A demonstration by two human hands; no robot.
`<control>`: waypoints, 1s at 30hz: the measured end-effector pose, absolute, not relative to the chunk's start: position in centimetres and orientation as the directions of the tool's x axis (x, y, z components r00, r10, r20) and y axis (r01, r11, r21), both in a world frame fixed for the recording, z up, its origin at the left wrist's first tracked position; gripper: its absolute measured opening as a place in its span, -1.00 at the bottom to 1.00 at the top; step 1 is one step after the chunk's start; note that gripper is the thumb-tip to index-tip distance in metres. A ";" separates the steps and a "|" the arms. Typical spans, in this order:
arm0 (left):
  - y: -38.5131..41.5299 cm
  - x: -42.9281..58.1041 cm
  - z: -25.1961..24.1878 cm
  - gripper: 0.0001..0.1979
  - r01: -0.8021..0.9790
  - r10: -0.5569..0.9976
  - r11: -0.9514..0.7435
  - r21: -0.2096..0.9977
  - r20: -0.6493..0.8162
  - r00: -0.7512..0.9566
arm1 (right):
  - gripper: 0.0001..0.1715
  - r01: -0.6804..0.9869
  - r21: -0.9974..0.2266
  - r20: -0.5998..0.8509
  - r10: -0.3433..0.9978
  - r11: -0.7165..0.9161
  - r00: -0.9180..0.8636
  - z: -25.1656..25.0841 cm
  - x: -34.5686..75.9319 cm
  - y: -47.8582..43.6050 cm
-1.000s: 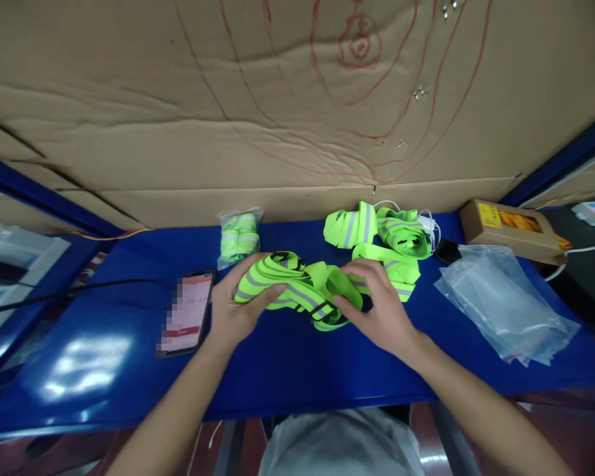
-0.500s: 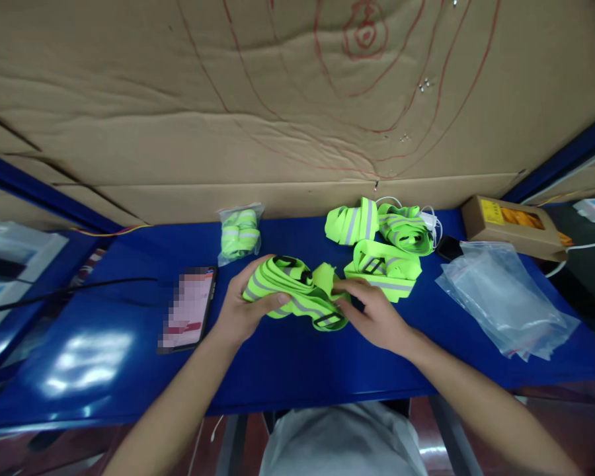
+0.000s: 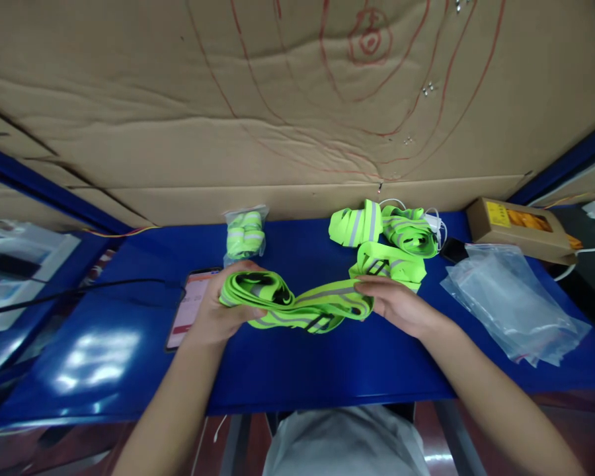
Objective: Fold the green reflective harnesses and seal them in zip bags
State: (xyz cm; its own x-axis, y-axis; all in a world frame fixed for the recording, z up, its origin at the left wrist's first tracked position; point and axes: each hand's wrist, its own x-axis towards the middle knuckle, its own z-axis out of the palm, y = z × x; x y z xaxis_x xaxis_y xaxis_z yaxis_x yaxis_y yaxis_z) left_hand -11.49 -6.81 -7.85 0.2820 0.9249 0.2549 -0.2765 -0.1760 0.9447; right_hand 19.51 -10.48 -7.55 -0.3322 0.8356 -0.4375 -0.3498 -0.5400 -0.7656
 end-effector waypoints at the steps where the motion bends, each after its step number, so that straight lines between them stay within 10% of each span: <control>1: -6.8 -11.6 -8.1 -0.48 -0.294 0.937 -0.180 0.939 0.255 0.238 | -0.62 -0.321 -0.788 -0.427 0.841 -0.526 -0.330 -7.7 19.3 -10.5; 8: -6.3 -12.0 -8.3 -0.35 -0.354 0.979 -0.151 0.923 0.190 0.077 | -0.68 -0.002 -0.960 -0.261 0.898 -0.279 -0.353 -8.4 19.5 -10.4; 15: -5.9 -11.7 -7.4 -0.32 -0.350 0.990 -0.135 0.927 0.142 -0.005 | -0.44 0.215 -0.903 -0.429 0.799 -0.371 -0.422 -9.4 18.9 -10.7; 30: -5.8 -9.8 -6.4 -0.39 -0.395 0.996 -0.067 0.916 0.086 0.030 | -0.64 -0.502 -0.744 -0.217 0.870 -0.441 -0.442 -7.7 19.7 -10.4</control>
State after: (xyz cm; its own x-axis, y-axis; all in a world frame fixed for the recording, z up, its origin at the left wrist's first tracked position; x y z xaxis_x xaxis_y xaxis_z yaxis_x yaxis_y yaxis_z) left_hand -9.84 -5.84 -6.43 0.0295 0.9959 0.0856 -0.3950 -0.0670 0.9162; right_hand 19.72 -10.36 -7.73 -0.4423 0.8701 -0.2173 -0.5016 -0.4409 -0.7443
